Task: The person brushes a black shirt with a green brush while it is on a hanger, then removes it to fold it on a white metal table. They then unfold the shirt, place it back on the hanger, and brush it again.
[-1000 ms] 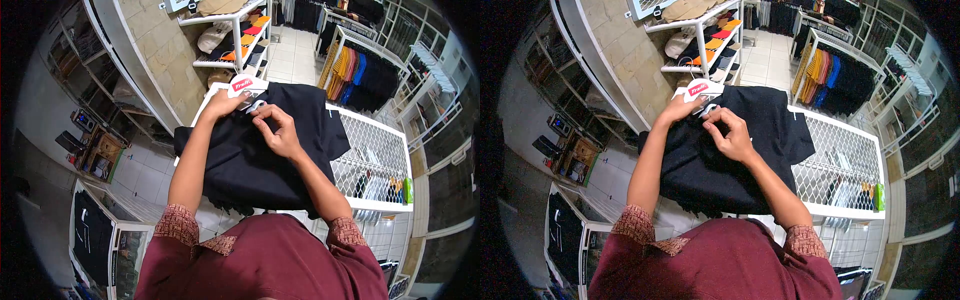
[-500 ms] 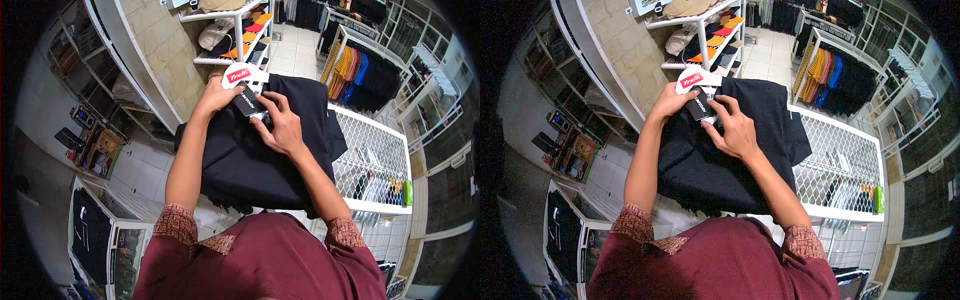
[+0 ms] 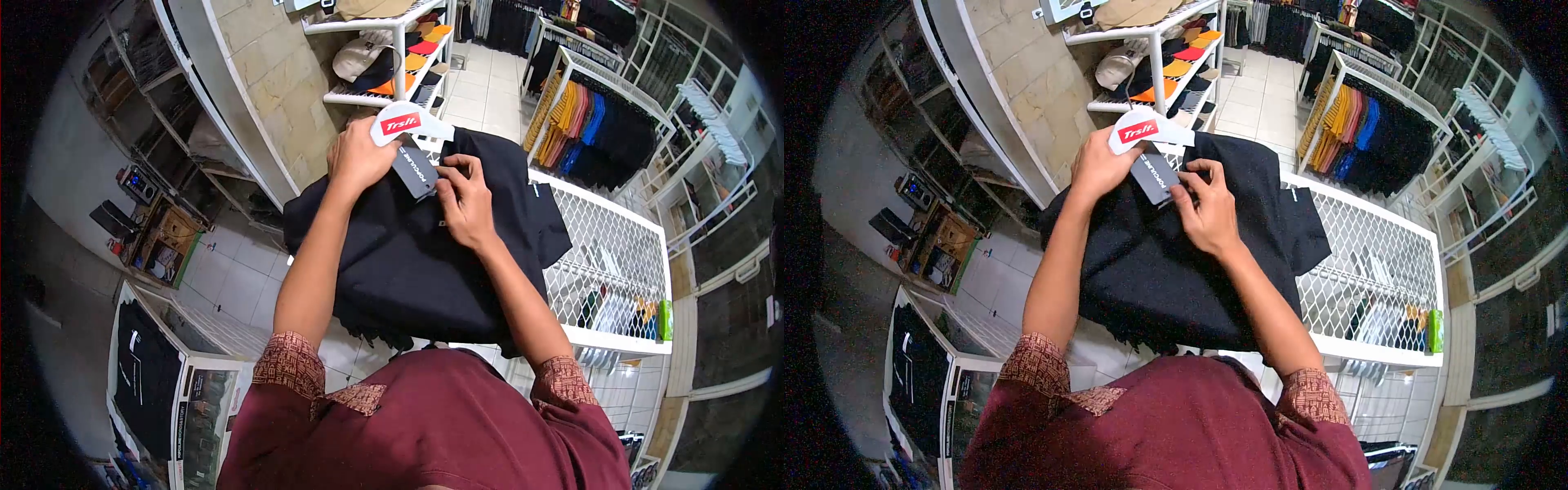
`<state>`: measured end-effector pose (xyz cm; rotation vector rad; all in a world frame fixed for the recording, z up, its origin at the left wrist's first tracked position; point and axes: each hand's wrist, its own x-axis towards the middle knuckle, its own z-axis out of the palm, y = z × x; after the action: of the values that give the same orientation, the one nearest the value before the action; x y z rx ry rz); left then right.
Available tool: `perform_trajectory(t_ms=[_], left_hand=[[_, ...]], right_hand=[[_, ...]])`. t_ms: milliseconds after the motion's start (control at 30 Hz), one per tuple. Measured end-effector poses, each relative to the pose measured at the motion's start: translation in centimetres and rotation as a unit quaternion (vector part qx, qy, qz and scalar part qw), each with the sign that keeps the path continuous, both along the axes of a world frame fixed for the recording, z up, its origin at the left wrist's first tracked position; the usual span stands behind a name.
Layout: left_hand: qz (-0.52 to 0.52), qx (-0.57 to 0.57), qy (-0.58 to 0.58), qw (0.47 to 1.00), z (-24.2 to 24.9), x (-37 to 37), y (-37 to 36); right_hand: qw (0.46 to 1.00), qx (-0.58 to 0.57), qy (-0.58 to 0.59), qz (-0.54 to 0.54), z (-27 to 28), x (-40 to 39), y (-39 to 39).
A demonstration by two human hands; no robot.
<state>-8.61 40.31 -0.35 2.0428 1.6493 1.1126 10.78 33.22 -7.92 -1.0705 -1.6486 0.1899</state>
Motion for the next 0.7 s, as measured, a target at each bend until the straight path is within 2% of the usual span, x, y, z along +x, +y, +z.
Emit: perform_trajectory(t_ms=[33, 200, 267, 300, 333, 400, 433, 467, 500, 533, 600, 700], left_hand=[[-0.009, -0.008, -0.009, 1.000, -0.4, -0.2, 0.3], [-0.079, -0.021, -0.056, 0.995, -1.6, -1.0, 1.6], [-0.102, -0.022, -0.064, 0.992, -1.0, -1.1, 0.8], [-0.096, -0.005, -0.033, 0.995, -0.7, -0.9, 0.3], [-0.090, 0.010, -0.001, 0.996, -0.3, -0.8, -0.3], [-0.102, -0.007, 0.013, 0.995, -0.3, -0.6, -0.6], [-0.068, 0.049, 0.021, 0.996, -1.1, -0.3, -0.8], [-0.034, 0.105, 0.030, 0.993, -1.5, -0.1, -0.9], [-0.046, 0.083, 0.033, 0.995, -1.7, -0.1, -0.8], [-0.047, 0.081, 0.035, 0.995, -1.8, 0.0, -0.7], [-0.045, 0.068, 0.000, 0.997, -1.9, 0.5, -1.0], [-0.037, 0.074, 0.014, 0.996, -1.9, 0.4, -1.6]], right_hand=[[0.999, -0.019, 0.042, 0.018, -0.2, 0.0, 0.2], [0.994, -0.075, 0.072, 0.009, -1.2, -0.7, 1.8], [0.935, -0.186, 0.276, 0.122, -1.5, -0.6, 2.5], [0.870, -0.310, 0.348, 0.162, -0.9, 0.2, 2.4], [0.823, -0.328, 0.428, 0.177, -0.6, -0.1, 2.4], [0.763, -0.359, 0.501, 0.194, 0.5, -0.6, 1.8], [0.763, -0.360, 0.501, 0.194, 1.1, -1.0, 1.6], [0.823, -0.333, 0.441, 0.132, 1.9, -1.7, 1.3], [0.873, -0.302, 0.377, 0.069, 2.2, -2.3, 1.2], [0.911, -0.242, 0.330, 0.057, 1.4, -2.6, 2.2], [0.852, -0.327, 0.400, 0.085, 2.7, -2.6, 2.1], [0.841, -0.361, 0.393, 0.089, 3.3, -3.0, 2.3]])
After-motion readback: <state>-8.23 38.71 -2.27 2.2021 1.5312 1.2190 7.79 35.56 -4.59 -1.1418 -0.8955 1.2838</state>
